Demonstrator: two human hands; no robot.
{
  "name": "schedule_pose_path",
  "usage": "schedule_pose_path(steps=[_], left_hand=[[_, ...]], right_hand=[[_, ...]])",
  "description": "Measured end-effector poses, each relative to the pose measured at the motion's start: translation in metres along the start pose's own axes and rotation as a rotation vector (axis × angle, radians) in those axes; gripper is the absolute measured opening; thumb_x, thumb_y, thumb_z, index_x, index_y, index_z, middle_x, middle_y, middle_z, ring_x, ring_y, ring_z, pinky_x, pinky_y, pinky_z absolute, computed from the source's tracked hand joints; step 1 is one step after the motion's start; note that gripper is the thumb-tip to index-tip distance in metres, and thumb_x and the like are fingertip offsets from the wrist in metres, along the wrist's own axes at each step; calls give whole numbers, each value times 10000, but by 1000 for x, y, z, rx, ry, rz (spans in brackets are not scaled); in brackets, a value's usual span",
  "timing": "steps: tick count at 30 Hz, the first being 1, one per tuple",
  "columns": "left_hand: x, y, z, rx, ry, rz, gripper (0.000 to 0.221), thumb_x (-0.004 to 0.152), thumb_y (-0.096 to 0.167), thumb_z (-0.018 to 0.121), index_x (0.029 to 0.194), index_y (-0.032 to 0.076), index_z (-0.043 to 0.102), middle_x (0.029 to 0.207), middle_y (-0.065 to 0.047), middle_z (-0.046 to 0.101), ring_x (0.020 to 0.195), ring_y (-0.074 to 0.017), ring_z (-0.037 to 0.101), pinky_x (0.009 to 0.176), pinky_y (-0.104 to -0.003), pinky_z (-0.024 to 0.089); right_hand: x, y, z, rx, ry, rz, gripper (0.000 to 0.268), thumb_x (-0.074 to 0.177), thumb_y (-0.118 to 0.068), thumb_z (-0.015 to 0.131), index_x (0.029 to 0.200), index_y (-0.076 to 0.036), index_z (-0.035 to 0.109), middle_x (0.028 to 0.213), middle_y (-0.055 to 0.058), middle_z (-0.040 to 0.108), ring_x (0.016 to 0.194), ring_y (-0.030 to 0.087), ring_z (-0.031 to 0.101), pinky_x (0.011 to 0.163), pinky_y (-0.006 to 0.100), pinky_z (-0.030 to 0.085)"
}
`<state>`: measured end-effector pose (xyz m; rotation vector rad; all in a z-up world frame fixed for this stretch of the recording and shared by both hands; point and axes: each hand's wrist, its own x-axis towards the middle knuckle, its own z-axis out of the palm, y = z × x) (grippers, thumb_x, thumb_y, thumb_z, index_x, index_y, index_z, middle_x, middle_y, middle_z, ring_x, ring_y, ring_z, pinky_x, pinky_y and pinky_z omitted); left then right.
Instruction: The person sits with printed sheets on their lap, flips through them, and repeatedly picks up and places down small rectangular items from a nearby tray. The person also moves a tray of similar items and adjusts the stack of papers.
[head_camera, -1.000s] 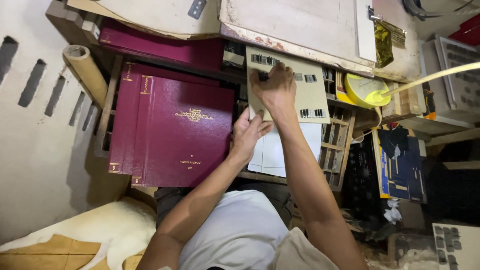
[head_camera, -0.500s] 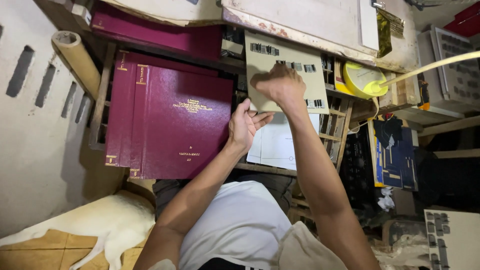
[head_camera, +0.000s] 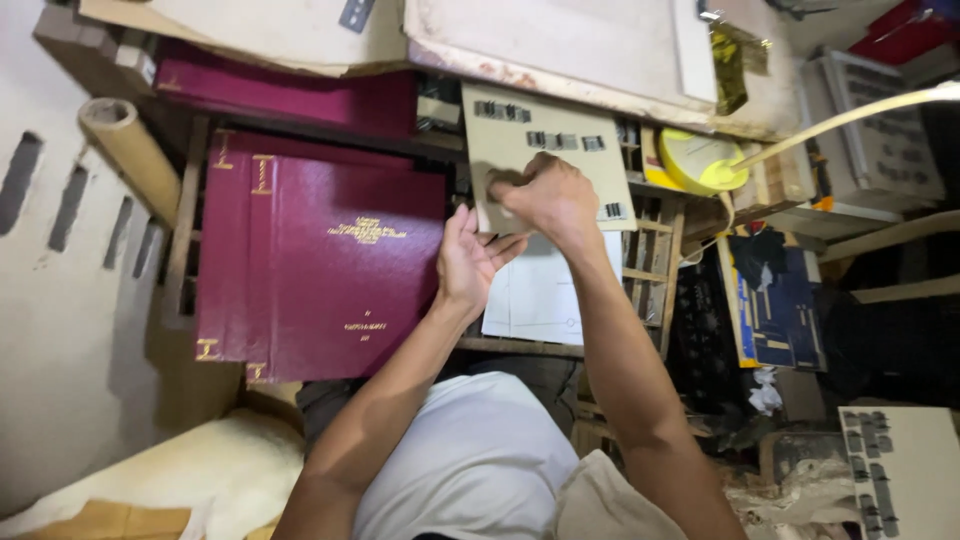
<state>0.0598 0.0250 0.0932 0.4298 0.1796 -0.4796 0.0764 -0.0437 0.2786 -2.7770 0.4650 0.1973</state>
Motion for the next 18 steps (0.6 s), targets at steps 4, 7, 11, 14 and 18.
schedule_pose_path(steps=[4, 7, 11, 14, 18], left_hand=[[-17, 15, 12, 34, -8, -4, 709, 969, 667, 419, 1439, 156, 561, 1338, -227, 648, 1217, -448, 637, 1072, -519, 521], [-15, 15, 14, 49, -15, 8, 722, 968, 670, 422, 1457, 155, 553, 1347, -228, 649, 1230, -449, 629, 1082, -521, 511], [-17, 16, 13, 38, -9, 6, 721, 971, 658, 425, 1463, 146, 547, 1341, -233, 651, 1222, -448, 633, 1070, -512, 522], [-17, 17, 15, 38, -13, 9, 709, 972, 655, 427, 1454, 152, 558, 1326, -228, 662, 1209, -435, 647, 1060, -504, 532], [-17, 15, 14, 32, -13, 9, 696, 974, 651, 431, 1442, 154, 567, 1318, -224, 672, 1200, -427, 655, 1054, -502, 539]], right_hand=[[42, 57, 4, 143, 110, 101, 536, 725, -597, 783, 1044, -168, 744, 986, 106, 769, 1070, 304, 723, 926, 463, 565], [73, 87, 4, 296, 224, -23, 515, 821, -611, 780, 1058, -156, 741, 1027, 143, 761, 1097, 357, 705, 930, 484, 553], [104, 98, 24, 298, 295, -65, 456, 856, -503, 781, 1038, -89, 723, 992, 178, 731, 1088, 388, 689, 947, 492, 534], [123, 100, 38, 223, 325, -49, 470, 821, -517, 786, 952, -72, 709, 993, 192, 710, 1117, 386, 662, 990, 496, 505], [141, 94, 48, 117, 314, -45, 501, 795, -532, 754, 842, -34, 750, 1042, 241, 723, 1124, 420, 653, 994, 506, 515]])
